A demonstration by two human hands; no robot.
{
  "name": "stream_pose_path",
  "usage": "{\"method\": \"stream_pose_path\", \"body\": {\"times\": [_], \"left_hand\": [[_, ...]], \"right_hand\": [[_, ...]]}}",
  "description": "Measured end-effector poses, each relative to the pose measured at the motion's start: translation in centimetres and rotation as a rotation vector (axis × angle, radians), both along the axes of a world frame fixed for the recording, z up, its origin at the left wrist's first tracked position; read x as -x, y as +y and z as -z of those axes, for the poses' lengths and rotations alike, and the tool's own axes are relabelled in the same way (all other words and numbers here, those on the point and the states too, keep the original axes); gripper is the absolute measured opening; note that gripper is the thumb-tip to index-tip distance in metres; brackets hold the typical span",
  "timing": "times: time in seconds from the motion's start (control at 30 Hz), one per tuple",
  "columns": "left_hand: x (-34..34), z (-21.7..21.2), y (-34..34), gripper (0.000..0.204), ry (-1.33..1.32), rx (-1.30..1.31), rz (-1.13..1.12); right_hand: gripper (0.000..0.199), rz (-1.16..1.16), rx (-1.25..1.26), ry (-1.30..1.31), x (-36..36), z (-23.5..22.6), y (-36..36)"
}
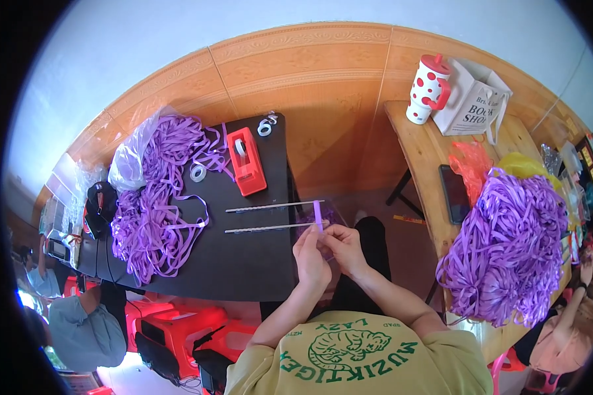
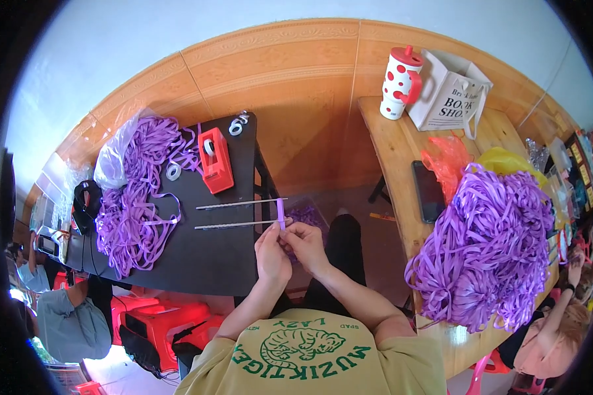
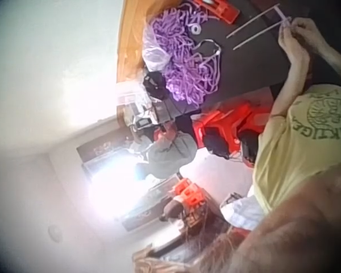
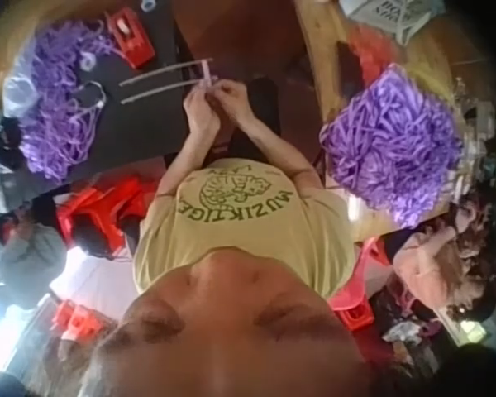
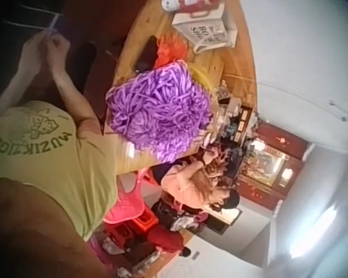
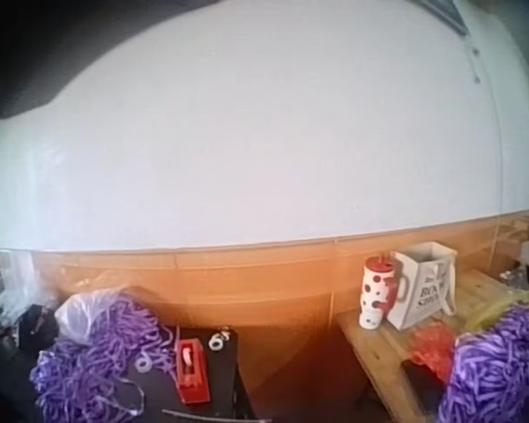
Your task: Wrapping purple ribbons around a metal frame to create decorative items.
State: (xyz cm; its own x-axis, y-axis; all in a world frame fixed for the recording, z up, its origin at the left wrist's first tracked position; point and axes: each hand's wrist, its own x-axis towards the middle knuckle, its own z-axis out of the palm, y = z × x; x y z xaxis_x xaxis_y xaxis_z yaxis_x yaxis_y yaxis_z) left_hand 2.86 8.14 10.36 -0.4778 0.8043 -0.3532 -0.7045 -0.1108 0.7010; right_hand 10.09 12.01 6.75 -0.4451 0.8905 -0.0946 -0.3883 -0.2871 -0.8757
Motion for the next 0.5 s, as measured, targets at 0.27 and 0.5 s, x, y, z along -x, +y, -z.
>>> {"method": "stream_pose_path", "body": {"times": [0.27,0.5], "left_hand": [[2.6,0.2,-0.2,0.025,-0.048,0.050,0.227],[3.9,-2.9,0.0,0.029,-0.112,0.145,0.410]], "right_hand": [[0.010,-0.006,-0.011,0.033,0.2,0.0,-0.2],[0.010,-0.081,-0.011,0.015,-0.6,-1.5,0.2]]}}
